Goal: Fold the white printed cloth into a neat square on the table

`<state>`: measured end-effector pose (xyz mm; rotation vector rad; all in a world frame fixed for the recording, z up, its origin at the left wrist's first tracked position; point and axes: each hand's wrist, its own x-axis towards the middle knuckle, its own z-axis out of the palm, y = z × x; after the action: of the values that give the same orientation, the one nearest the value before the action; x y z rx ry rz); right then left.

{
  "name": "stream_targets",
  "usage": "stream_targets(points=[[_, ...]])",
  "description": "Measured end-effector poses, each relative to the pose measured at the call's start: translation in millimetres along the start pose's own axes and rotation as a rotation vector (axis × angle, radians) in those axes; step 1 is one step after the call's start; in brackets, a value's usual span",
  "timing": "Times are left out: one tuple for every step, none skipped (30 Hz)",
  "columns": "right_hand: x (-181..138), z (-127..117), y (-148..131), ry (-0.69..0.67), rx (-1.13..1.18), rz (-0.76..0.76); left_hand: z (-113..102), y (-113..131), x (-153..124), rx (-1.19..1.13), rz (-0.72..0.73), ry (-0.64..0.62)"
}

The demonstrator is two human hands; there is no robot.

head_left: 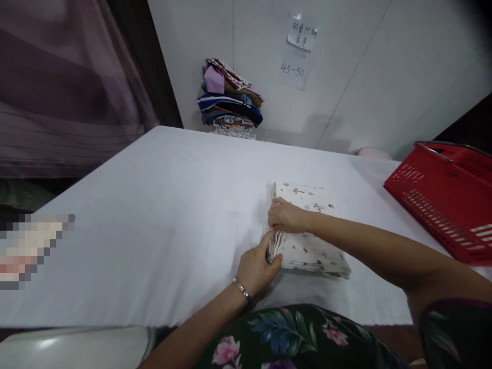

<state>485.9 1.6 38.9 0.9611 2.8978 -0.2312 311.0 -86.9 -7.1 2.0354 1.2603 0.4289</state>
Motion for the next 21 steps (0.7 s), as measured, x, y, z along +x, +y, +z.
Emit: stream_targets(points=[[0.5,-0.3,0.1,-0.005,0.005,0.002,0.1,-0.8,-0.4,0.007,0.031,0.003],[0.6,-1.4,0.6,-0.009,0.015,0.003,0.2,-1.5,-0.8,0.011,0.053,0.008],[0.2,-3.4,1.8,-0.005,0.033,0.003,0.3,-2.0,-1.0,0.013,0.063,0.015],[-0.9,-6.2,3.7,0.015,0.056,0.004,0.5,-2.4,-1.2,0.013,0.059,0.02],[-2.7,-9.7,6.3,0.053,0.082,0.011,0.6,-2.5,-1.2,0.011,0.046,0.02],[-5.2,-13.6,9.5,0.105,0.108,0.025,0.7,-2.4,-1.2,0.01,0.029,0.018],[-8.3,-17.6,13.0,0.16,0.13,0.045,0.7,-2.2,-1.2,0.01,0.017,0.015],[-12.0,-21.2,16.5,0.207,0.148,0.064,0.8,-2.0,-1.2,0.011,0.01,0.012],[-16.0,-24.1,19.4,0.237,0.162,0.079,0.7,-1.8,-1.3,0.011,0.011,0.011],[-20.1,-26.2,21.6,0.249,0.172,0.084,0.7,-1.8,-1.4,0.01,0.017,0.01],[-24.1,-27.1,22.7,0.244,0.178,0.083,0.7,-1.8,-1.5,0.008,0.025,0.011],[-27.7,-27.1,22.6,0.23,0.182,0.078,0.8,-2.0,-1.6,0.005,0.035,0.012],[-30.8,-26.0,21.5,0.212,0.182,0.077,0.9,-2.3,-1.7,0.002,0.044,0.014],[-33.0,-24.1,19.7,0.192,0.18,0.085,1.1,-2.6,-1.8,-0.001,0.052,0.017],[-34.4,-21.5,17.4,0.172,0.176,0.101,1.2,-2.9,-1.9,-0.002,0.057,0.021],[-35.0,-18.6,15.1,0.15,0.173,0.12,1.3,-3.0,-1.9,-0.001,0.06,0.022],[-34.8,-15.6,13.0,0.125,0.171,0.14,1.4,-3.1,-1.9,0.003,0.059,0.021],[-34.0,-12.7,11.3,0.101,0.166,0.158,1.4,-3.0,-1.9,0.009,0.056,0.018],[-32.9,-10.2,10.3,0.078,0.159,0.174,1.4,-2.8,-1.9,0.017,0.052,0.017],[-31.6,-8.4,9.8,0.061,0.15,0.186,1.3,-2.5,-2.0,0.025,0.048,0.017],[-30.4,-7.4,10.0,0.048,0.144,0.195,1.3,-2.3,-2.1,0.032,0.045,0.019]])
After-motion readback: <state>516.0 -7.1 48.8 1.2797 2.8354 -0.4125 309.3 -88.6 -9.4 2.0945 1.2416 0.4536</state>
